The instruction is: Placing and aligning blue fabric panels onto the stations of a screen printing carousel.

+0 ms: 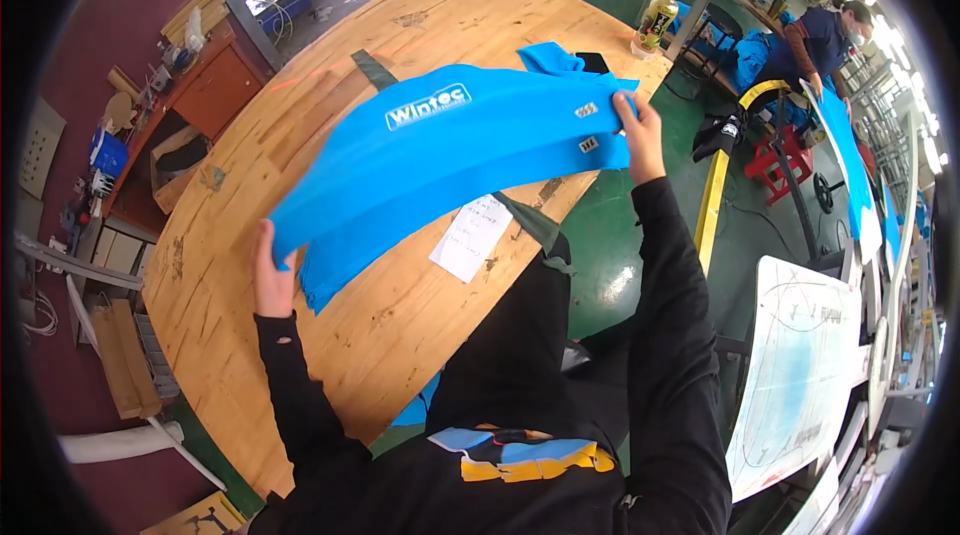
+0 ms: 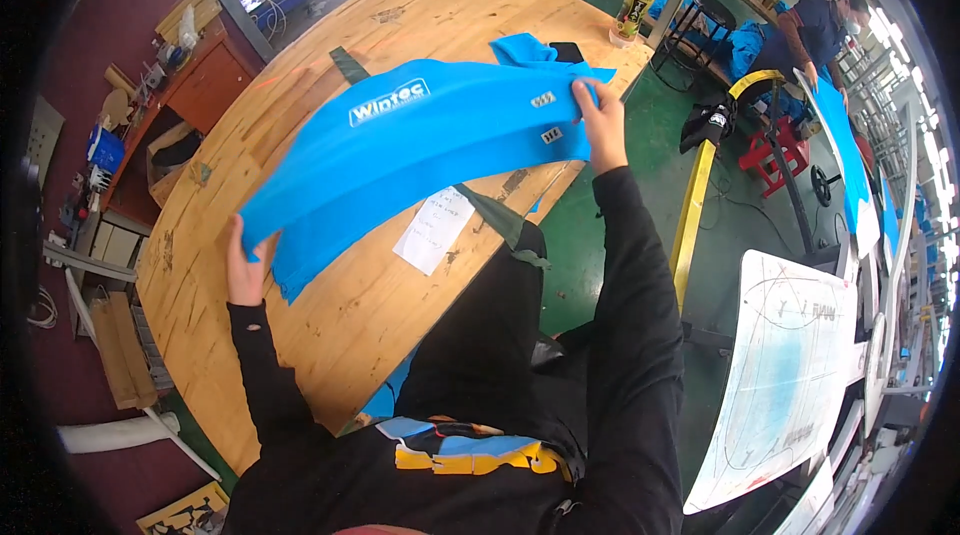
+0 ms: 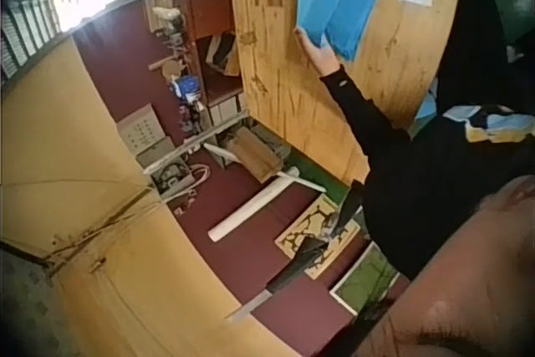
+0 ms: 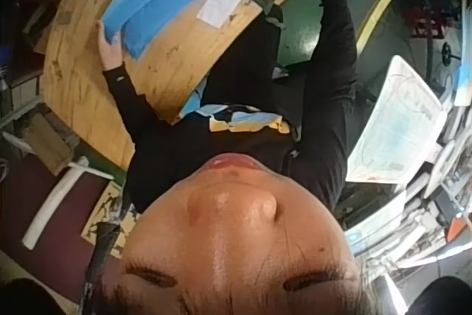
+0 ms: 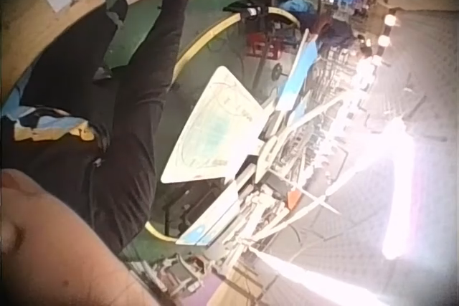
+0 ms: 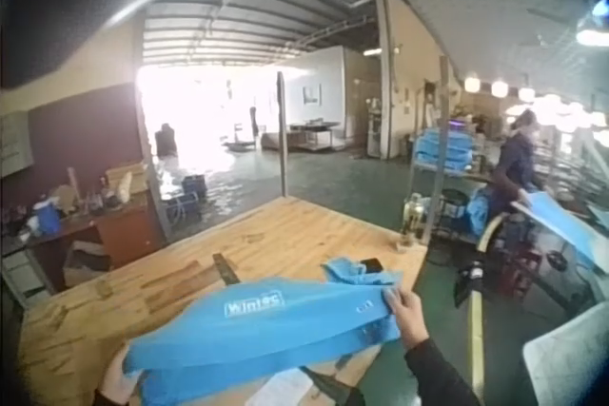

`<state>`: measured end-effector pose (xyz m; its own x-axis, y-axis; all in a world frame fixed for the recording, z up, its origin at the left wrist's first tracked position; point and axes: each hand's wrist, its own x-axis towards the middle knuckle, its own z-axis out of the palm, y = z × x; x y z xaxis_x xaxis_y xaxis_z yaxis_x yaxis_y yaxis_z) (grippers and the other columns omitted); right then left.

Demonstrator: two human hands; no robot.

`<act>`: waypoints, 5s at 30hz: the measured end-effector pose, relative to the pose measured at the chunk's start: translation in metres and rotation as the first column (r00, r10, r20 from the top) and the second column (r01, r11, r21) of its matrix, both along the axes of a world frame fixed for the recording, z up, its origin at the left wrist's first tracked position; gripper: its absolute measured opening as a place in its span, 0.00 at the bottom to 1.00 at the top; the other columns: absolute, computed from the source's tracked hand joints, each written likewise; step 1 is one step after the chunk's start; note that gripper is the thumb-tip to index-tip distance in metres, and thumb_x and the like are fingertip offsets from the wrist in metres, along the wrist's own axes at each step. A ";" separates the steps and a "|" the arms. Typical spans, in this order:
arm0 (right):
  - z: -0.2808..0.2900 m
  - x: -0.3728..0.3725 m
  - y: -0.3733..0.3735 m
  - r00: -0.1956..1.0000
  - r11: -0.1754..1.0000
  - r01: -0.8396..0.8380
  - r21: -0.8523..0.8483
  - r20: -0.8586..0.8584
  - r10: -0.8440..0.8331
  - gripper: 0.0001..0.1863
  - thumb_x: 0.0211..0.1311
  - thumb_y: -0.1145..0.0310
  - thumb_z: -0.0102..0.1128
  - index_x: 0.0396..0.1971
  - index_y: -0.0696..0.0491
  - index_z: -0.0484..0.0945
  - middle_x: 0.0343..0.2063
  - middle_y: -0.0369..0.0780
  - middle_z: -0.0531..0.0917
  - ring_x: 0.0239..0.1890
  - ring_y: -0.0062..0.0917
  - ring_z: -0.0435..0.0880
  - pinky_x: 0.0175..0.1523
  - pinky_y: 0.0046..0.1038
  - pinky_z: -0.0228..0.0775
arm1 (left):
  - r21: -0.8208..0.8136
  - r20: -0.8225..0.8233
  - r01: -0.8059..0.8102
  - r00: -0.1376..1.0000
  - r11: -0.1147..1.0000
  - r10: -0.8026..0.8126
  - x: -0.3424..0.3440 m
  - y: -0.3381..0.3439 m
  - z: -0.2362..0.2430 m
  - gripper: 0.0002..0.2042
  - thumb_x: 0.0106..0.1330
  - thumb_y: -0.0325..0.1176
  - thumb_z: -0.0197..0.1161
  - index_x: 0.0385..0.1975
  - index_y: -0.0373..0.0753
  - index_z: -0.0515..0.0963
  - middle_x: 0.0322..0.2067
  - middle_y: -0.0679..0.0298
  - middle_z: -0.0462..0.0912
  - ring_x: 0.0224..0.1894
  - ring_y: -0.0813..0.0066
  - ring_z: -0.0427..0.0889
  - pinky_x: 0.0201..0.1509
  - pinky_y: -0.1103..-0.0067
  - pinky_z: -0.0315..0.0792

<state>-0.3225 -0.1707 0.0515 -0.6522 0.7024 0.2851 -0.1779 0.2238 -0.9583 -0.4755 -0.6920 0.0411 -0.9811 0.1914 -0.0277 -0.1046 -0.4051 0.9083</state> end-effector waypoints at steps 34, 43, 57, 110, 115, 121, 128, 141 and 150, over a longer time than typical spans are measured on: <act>-0.019 -0.130 -0.180 0.969 0.390 -0.225 0.893 0.248 -0.011 0.28 0.63 0.41 0.47 0.61 0.36 0.68 0.63 0.40 0.66 0.68 0.39 0.57 0.67 0.60 0.36 | -0.662 -0.214 -0.143 0.977 0.736 -0.003 0.046 0.000 -0.037 0.07 0.68 0.33 0.57 0.39 0.37 0.74 0.21 0.76 0.72 0.17 0.92 0.59 0.17 0.89 0.53; -0.046 -0.177 -0.183 0.881 0.398 -0.380 0.835 0.458 -0.121 0.35 0.60 0.30 0.35 0.65 0.30 0.62 0.68 0.40 0.58 0.71 0.44 0.48 0.65 0.68 0.27 | -0.586 -0.373 -0.166 0.924 0.793 -0.083 0.035 -0.013 -0.061 0.06 0.69 0.29 0.56 0.39 0.32 0.73 0.30 0.71 0.76 0.29 0.89 0.71 0.32 0.89 0.64; -0.050 0.002 -0.004 0.749 0.590 0.034 0.806 0.370 -0.549 0.33 0.65 0.36 0.34 0.65 0.36 0.63 0.67 0.46 0.58 0.70 0.47 0.51 0.65 0.67 0.29 | -0.545 -0.800 -0.836 0.495 0.065 -0.340 0.064 0.030 -0.008 0.11 0.68 0.34 0.56 0.45 0.35 0.75 0.37 0.54 0.76 0.43 0.53 0.73 0.45 0.64 0.68; -0.243 0.322 -0.089 0.677 0.982 0.143 0.125 0.711 -0.189 0.17 0.63 0.56 0.53 0.46 0.50 0.77 0.34 0.44 0.84 0.38 0.37 0.83 0.43 0.36 0.73 | -0.711 -0.634 -0.302 -0.115 0.635 -0.765 0.116 0.462 -0.018 0.07 0.55 0.30 0.63 0.33 0.44 0.78 0.44 0.67 0.76 0.52 0.65 0.71 0.55 0.67 0.64; -0.243 0.325 -0.090 0.694 0.981 0.150 0.121 0.694 -0.191 0.17 0.63 0.56 0.52 0.46 0.50 0.77 0.34 0.44 0.84 0.38 0.37 0.83 0.43 0.36 0.73 | -0.695 -0.699 -0.258 0.028 0.671 -0.714 0.121 0.457 -0.031 0.09 0.57 0.31 0.62 0.38 0.41 0.77 0.47 0.62 0.76 0.56 0.61 0.70 0.59 0.64 0.62; -0.242 0.325 -0.092 0.673 0.981 0.130 0.143 0.714 -0.193 0.17 0.63 0.56 0.52 0.46 0.49 0.77 0.33 0.43 0.84 0.37 0.36 0.83 0.42 0.36 0.73 | -0.665 -0.614 -0.439 -0.137 0.604 -0.777 0.132 0.446 -0.055 0.20 0.64 0.41 0.56 0.54 0.39 0.74 0.58 0.57 0.71 0.65 0.57 0.62 0.69 0.60 0.51; -0.228 0.322 -0.091 0.694 0.983 0.134 0.129 0.696 -0.186 0.17 0.63 0.57 0.52 0.46 0.50 0.77 0.33 0.43 0.84 0.37 0.36 0.83 0.43 0.35 0.73 | -0.717 -0.549 -0.341 -0.261 0.608 -0.794 0.152 0.457 -0.060 0.22 0.65 0.40 0.55 0.57 0.39 0.70 0.58 0.58 0.71 0.64 0.60 0.65 0.70 0.61 0.49; -0.063 0.417 -0.161 0.854 0.882 0.418 0.219 0.237 -0.464 0.12 0.62 0.74 0.53 0.45 0.55 0.78 0.33 0.41 0.82 0.36 0.32 0.81 0.44 0.30 0.71 | -0.754 -0.629 0.120 -0.416 0.646 -0.656 0.300 0.472 0.007 0.16 0.62 0.34 0.58 0.51 0.41 0.75 0.53 0.61 0.74 0.58 0.58 0.70 0.63 0.64 0.62; -0.003 0.615 -0.181 -0.308 -0.045 0.558 0.828 0.156 -0.939 0.10 0.64 0.69 0.54 0.42 0.52 0.80 0.34 0.40 0.83 0.30 0.31 0.81 0.40 0.30 0.70 | -0.719 -0.694 0.584 -0.564 0.378 -0.448 0.481 0.531 0.005 0.18 0.63 0.35 0.58 0.53 0.38 0.73 0.56 0.57 0.72 0.59 0.55 0.69 0.63 0.66 0.63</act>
<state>0.2929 -0.3522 0.0482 0.3733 0.6781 0.6331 0.9179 -0.1711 -0.3580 0.0053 -0.1611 0.0464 0.6486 0.5345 0.5418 0.3535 -0.8420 0.4075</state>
